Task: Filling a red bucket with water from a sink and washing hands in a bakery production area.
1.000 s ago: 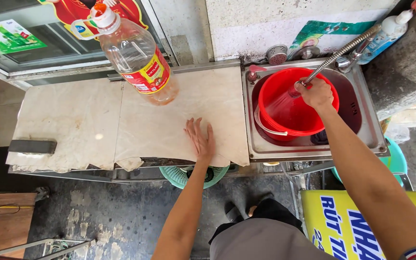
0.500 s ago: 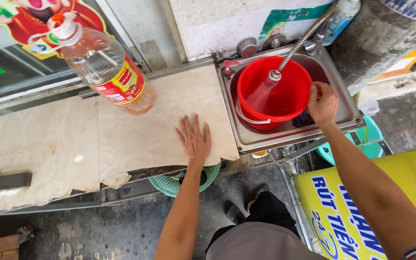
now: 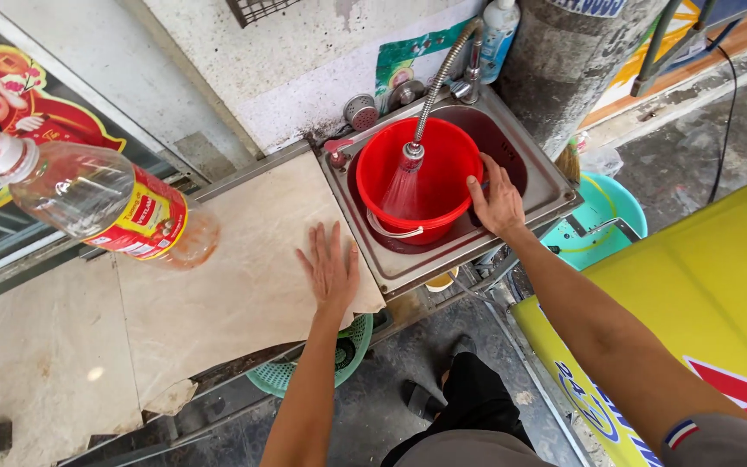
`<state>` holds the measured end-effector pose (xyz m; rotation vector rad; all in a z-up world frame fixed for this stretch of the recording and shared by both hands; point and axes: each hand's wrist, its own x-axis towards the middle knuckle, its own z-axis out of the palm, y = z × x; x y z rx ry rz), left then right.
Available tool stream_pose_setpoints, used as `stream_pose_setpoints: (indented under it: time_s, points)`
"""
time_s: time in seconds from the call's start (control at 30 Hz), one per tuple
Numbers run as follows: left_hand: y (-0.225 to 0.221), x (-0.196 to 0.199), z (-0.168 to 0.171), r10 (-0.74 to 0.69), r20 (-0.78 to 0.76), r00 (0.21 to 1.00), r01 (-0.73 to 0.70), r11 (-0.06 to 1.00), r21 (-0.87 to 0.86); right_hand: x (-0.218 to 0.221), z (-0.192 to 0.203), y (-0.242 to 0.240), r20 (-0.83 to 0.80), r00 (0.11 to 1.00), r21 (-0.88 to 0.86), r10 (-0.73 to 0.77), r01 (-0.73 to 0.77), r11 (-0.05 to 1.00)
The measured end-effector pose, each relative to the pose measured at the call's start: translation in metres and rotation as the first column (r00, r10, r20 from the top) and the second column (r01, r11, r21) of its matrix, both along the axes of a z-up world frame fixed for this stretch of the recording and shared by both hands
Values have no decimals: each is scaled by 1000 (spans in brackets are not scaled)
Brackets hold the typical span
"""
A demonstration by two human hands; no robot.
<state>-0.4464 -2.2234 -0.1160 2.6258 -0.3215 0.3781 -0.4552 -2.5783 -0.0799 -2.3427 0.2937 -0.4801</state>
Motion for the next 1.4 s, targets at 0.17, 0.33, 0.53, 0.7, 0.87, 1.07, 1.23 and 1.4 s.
stream_pose_setpoints:
  time_s: [0.17, 0.33, 0.53, 0.7, 0.87, 1.07, 1.23, 1.4]
  points:
    - [-50, 19, 11, -259, -33, 965, 260, 965, 39, -3, 7, 2, -133, 991, 32, -7, 12, 999]
    - [-65, 16, 13, -231, -59, 971, 234, 971, 47, -2, 1, -2, -65, 998, 19, 11, -10, 1000]
    - [-63, 12, 15, -208, -29, 978, 210, 973, 94, 1, 1, 0, -91, 996, 17, 7, -6, 1000]
    - [-67, 10, 23, -168, -99, 981, 181, 975, 133, 2, -1, -3, -116, 993, 3, 1, 0, 1000]
    - [-68, 7, 30, -165, -152, 975, 187, 971, 148, 2, 3, -1, -260, 965, 1, -28, 30, 1000]
    - [-68, 11, 23, -146, -187, 972, 184, 961, 206, 4, -11, -6, -140, 990, -10, 6, -8, 1000]
    - [-68, 11, 24, -144, -196, 970, 182, 965, 190, 4, 0, -3, -237, 971, 38, -7, 17, 999]
    - [-68, 9, 26, -143, -198, 970, 181, 966, 187, 5, -4, -4, -210, 978, 18, -12, 16, 1000]
